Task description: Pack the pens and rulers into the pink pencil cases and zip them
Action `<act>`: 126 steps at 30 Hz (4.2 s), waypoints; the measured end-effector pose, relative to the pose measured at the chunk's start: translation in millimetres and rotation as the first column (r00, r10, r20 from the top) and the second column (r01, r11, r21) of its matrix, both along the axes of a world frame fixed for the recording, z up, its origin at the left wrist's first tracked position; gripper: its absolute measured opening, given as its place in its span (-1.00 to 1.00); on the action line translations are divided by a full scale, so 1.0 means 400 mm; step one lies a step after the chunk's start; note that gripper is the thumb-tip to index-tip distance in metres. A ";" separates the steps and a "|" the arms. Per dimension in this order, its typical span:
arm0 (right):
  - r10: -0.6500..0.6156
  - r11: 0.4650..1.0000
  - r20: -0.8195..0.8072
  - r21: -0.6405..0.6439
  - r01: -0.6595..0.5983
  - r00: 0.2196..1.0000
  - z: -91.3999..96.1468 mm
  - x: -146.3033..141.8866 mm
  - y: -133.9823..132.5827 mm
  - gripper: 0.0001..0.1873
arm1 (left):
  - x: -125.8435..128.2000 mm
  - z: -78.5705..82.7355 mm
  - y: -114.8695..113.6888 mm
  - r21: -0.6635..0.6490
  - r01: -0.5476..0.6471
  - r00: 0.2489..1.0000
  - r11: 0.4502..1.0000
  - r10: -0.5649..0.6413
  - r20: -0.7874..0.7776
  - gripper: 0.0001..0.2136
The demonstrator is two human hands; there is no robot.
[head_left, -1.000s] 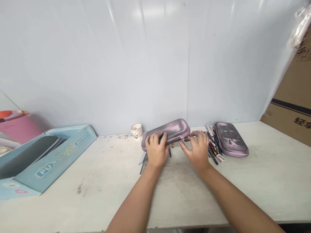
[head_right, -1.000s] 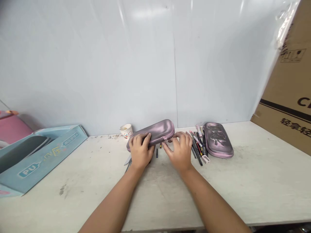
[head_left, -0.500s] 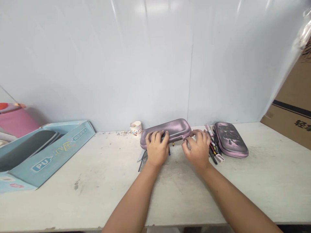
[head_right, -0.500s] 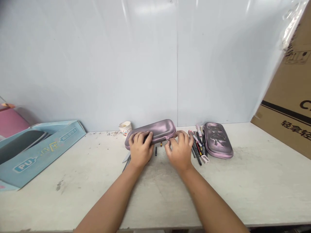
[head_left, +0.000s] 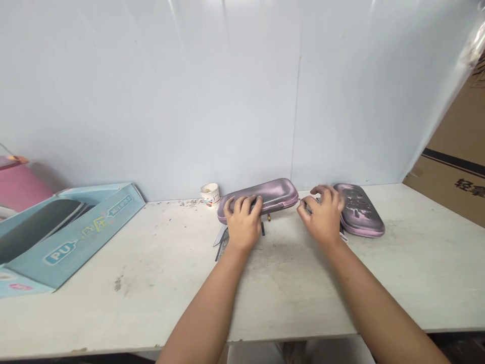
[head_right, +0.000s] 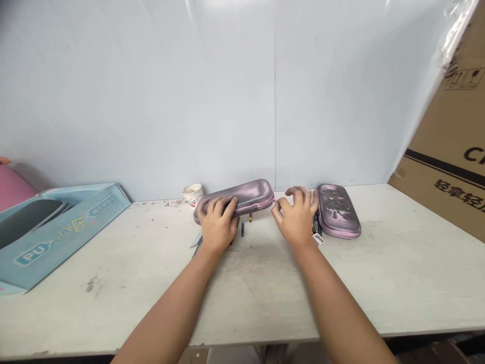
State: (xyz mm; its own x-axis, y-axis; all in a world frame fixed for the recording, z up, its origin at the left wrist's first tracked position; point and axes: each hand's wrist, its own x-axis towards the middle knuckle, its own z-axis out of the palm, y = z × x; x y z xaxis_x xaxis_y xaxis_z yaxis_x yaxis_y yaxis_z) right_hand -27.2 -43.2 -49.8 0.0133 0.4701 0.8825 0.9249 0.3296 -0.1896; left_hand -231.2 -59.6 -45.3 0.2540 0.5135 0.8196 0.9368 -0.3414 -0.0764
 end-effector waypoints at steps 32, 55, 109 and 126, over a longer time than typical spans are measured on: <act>0.246 0.779 -0.534 -0.387 -0.493 0.809 -0.004 0.037 0.037 -0.78 | 0.014 0.032 0.006 -0.064 0.821 -0.038 0.568 0.166 0.985 -0.57; 0.042 0.319 -0.970 -0.213 -0.924 0.238 -0.027 -0.017 0.009 -0.78 | 0.077 0.005 -0.002 0.176 0.820 -0.430 0.545 0.384 0.817 -0.75; -0.114 0.786 0.394 -0.526 0.325 0.912 -0.046 0.269 -0.034 -0.63 | 0.098 -0.045 -0.030 -0.545 0.165 0.985 0.822 -0.116 0.125 -0.63; 0.325 0.854 -0.042 -0.416 -0.313 0.945 -0.022 -0.038 -0.001 -0.69 | -0.021 -0.017 0.020 -0.470 -0.135 0.948 0.873 0.251 0.196 -0.60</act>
